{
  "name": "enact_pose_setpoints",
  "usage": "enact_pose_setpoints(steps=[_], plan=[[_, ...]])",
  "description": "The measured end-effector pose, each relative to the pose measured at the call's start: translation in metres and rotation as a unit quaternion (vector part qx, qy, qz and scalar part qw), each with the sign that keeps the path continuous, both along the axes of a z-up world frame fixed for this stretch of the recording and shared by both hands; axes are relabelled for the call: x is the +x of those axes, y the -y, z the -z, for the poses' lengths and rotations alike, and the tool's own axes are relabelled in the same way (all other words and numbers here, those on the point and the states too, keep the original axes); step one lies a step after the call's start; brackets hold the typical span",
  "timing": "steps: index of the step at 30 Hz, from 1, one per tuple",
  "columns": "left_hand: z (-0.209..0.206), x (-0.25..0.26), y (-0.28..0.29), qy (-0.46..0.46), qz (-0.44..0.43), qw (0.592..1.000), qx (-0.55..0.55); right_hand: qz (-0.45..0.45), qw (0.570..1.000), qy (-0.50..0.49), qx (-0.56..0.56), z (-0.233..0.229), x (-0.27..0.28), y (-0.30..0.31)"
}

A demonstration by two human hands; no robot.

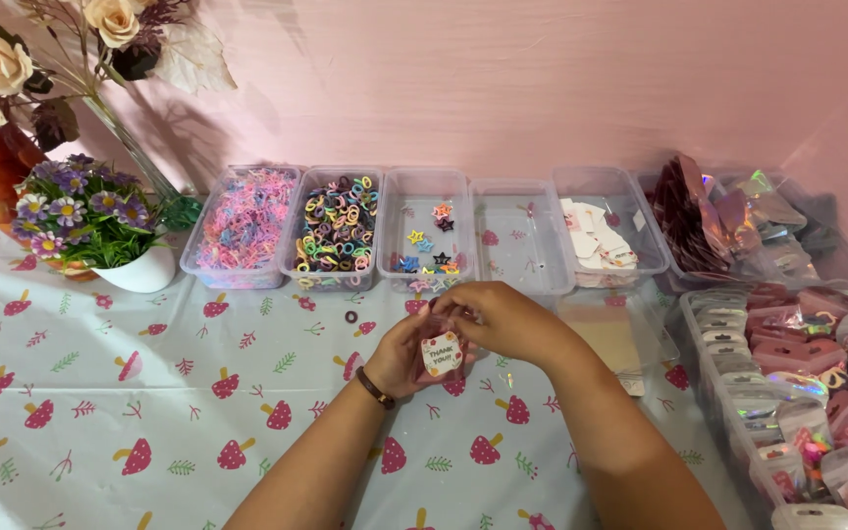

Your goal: Picking small hair accessories from bins and placing them into a small pouch

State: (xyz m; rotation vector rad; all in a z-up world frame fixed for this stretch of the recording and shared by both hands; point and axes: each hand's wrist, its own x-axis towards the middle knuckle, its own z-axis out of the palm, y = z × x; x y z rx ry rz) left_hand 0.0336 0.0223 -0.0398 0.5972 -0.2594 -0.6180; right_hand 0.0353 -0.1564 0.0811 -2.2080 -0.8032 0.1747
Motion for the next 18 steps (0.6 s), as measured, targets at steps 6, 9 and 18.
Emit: enact_pose_setpoints(steps=[6, 9, 18], plan=[[0.004, 0.005, 0.010, -0.024, -0.033, 0.999, 0.007, 0.008, 1.000, -0.003, 0.014, 0.004, 0.001, -0.002], [0.005, 0.003, 0.005, -0.023, -0.040, 0.998, 0.030, 0.007, 1.000, -0.013, -0.011, 0.004, 0.006, 0.000], [-0.044, 0.007, -0.015, -0.021, -0.009, 0.999, 0.033, -0.015, 0.988, 0.082, -0.132, -0.004, 0.015, -0.012]])
